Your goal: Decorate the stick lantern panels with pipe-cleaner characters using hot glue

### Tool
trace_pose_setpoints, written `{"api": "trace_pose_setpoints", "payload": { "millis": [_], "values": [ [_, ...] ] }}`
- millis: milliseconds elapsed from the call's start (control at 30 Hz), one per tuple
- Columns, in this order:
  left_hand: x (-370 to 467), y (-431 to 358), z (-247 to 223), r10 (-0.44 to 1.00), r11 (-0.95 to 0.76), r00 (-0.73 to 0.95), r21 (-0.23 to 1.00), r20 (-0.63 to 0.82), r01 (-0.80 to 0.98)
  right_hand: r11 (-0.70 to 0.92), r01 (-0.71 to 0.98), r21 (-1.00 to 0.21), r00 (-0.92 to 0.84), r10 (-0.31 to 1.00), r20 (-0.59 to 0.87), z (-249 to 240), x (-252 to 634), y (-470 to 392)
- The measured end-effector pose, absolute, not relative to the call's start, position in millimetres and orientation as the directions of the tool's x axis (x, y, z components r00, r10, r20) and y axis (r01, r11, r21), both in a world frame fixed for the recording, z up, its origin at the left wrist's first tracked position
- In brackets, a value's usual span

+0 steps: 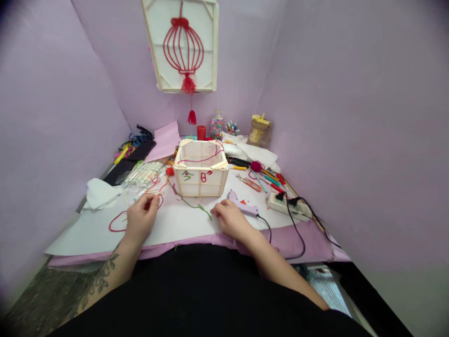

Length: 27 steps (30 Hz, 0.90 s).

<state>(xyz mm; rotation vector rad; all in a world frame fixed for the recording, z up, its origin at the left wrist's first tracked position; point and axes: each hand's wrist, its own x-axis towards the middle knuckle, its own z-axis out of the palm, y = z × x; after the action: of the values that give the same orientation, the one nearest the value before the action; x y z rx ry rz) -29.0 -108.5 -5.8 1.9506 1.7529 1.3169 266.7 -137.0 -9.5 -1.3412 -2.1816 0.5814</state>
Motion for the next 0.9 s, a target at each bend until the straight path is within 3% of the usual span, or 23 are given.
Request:
{"api": "trace_pose_setpoints", "payload": {
  "millis": [200,900],
  "values": [
    [-28.8,-108.7,-5.3,0.883,-0.263,-0.107,0.670,0.457,0.694,0.332,0.808,-0.487,-0.297,0.943,0.150,-10.5,271.4,-132.9],
    [-28.4,-109.4,-5.0,0.889,-0.275,-0.087,0.675,0.450,0.685,0.433,0.688,-0.583,-0.356,0.901,0.249,-13.8,270.7,-134.8]
  ]
}}
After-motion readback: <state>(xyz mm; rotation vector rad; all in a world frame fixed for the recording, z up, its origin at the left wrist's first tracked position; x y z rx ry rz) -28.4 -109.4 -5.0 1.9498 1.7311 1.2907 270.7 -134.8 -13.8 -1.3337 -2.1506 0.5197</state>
